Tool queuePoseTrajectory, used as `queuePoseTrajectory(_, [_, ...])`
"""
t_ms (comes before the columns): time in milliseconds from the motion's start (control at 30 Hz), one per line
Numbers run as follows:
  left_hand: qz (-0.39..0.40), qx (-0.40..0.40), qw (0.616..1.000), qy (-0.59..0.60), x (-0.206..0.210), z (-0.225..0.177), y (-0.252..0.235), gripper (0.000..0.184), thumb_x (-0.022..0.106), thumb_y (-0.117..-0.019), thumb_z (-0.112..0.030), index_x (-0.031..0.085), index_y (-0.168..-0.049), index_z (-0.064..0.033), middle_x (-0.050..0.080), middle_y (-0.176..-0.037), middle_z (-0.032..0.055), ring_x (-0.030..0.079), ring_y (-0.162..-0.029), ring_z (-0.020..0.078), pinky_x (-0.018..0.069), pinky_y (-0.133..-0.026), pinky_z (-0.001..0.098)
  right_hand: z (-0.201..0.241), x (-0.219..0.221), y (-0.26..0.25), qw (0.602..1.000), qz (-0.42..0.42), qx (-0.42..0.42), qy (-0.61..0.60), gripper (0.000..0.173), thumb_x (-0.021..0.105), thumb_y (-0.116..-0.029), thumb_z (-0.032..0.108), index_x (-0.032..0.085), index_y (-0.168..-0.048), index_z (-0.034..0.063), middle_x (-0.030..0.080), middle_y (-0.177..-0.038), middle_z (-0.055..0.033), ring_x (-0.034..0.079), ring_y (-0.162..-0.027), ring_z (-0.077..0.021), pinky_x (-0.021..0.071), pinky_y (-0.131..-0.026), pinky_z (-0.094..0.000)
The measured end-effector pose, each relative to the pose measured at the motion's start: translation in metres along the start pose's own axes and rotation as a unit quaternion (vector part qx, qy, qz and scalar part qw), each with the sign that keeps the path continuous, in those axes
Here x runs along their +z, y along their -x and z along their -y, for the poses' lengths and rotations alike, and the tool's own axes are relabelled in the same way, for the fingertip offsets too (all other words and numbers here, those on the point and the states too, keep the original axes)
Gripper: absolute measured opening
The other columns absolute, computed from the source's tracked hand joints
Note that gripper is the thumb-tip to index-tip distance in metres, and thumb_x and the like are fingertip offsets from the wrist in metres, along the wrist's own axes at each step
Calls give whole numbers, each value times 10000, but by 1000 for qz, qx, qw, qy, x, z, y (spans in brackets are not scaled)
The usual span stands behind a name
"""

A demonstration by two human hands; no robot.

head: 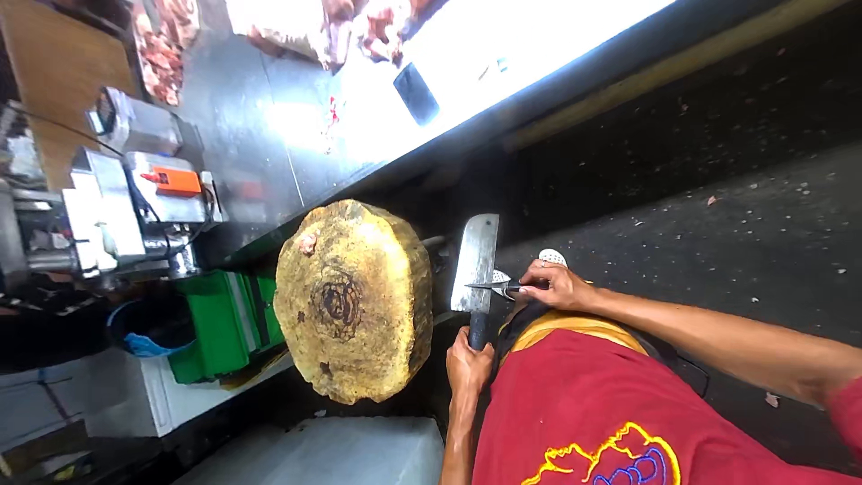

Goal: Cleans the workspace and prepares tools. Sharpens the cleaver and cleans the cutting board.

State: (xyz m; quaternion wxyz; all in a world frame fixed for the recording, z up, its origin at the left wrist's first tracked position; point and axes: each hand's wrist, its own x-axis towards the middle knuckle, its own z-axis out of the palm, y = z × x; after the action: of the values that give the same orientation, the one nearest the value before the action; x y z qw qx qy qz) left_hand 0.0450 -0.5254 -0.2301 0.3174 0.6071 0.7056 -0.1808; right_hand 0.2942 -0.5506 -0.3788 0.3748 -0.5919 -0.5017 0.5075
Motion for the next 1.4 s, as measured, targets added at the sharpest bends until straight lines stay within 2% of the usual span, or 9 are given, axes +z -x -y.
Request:
queuePoseTrajectory(100, [-9,5,1000,2,0,6,6,421,762,-818,-268,694,-1203,-112,728,-939,99,706,-865,253,571,-795,516,-17,-16,-27,991,-97,95,-12,266,695,-979,298,740,-1082,56,698,-1071,-159,676,-1012,-281,549,-926,-487])
queuePoseTrajectory(267, [-19,-2,999,31,3,13,8,404,766,-809,-265,698,-1180,-120,720,-901,79,697,-822,231,571,-763,501,5,-4,3,999,42,-9,-7,319,653,-982,340,747,-1099,58,693,-1063,-134,658,-1016,-226,535,-942,-402])
queuePoseTrajectory(433, [-25,-6,998,51,3,22,11,406,774,-813,-250,694,-1189,-118,719,-902,78,695,-815,219,571,-760,483,-12,-37,-35,979,-146,142,-26,283,697,-987,290,721,-1135,50,700,-1064,-178,685,-975,-305,559,-898,-528])
queuePoseTrajectory(633, [-68,24,995,62,-6,8,9,432,773,-813,-253,688,-1211,-108,726,-902,73,701,-816,208,575,-764,474,26,-17,-4,997,-29,-65,31,297,679,-968,350,763,-1083,89,694,-1078,-102,667,-999,-193,560,-908,-387])
queuePoseTrajectory(733, [-132,54,988,64,-10,7,15,434,773,-809,-251,701,-1208,-95,743,-912,73,717,-830,204,583,-776,470,23,-42,-38,988,-135,78,-1,314,655,-1006,281,700,-1177,21,684,-1148,-187,682,-1036,-301,560,-945,-509])
queuePoseTrajectory(867, [-295,147,929,166,-16,12,50,574,830,-804,-291,651,-1238,39,752,-1043,114,732,-955,136,603,-879,357,-1,-79,-50,935,-283,183,-108,369,624,-1029,349,620,-1265,66,671,-996,-162,633,-672,-255,558,-614,-468])
queuePoseTrajectory(1067, [173,205,768,581,-45,-7,46,315,705,-909,-158,613,-1182,-31,647,-711,32,625,-559,144,578,-557,320,26,-78,-15,864,-298,232,-333,321,478,-1084,360,663,-1170,112,597,-690,30,532,-480,-75,478,-447,-231])
queuePoseTrajectory(1267, [-65,89,899,423,-33,-48,42,464,748,-894,-181,578,-1278,15,686,-812,62,655,-594,150,602,-586,326,79,-55,4,891,-229,127,-371,271,397,-1089,248,588,-1200,89,661,-881,-5,612,-575,-96,549,-514,-237])
queuePoseTrajectory(1400, [-158,112,927,322,-35,-50,47,461,728,-878,-182,604,-1284,-3,721,-999,68,696,-902,98,585,-843,305,93,-41,14,898,-189,107,-383,271,404,-1085,232,598,-1194,76,670,-878,-27,618,-580,-103,552,-516,-234])
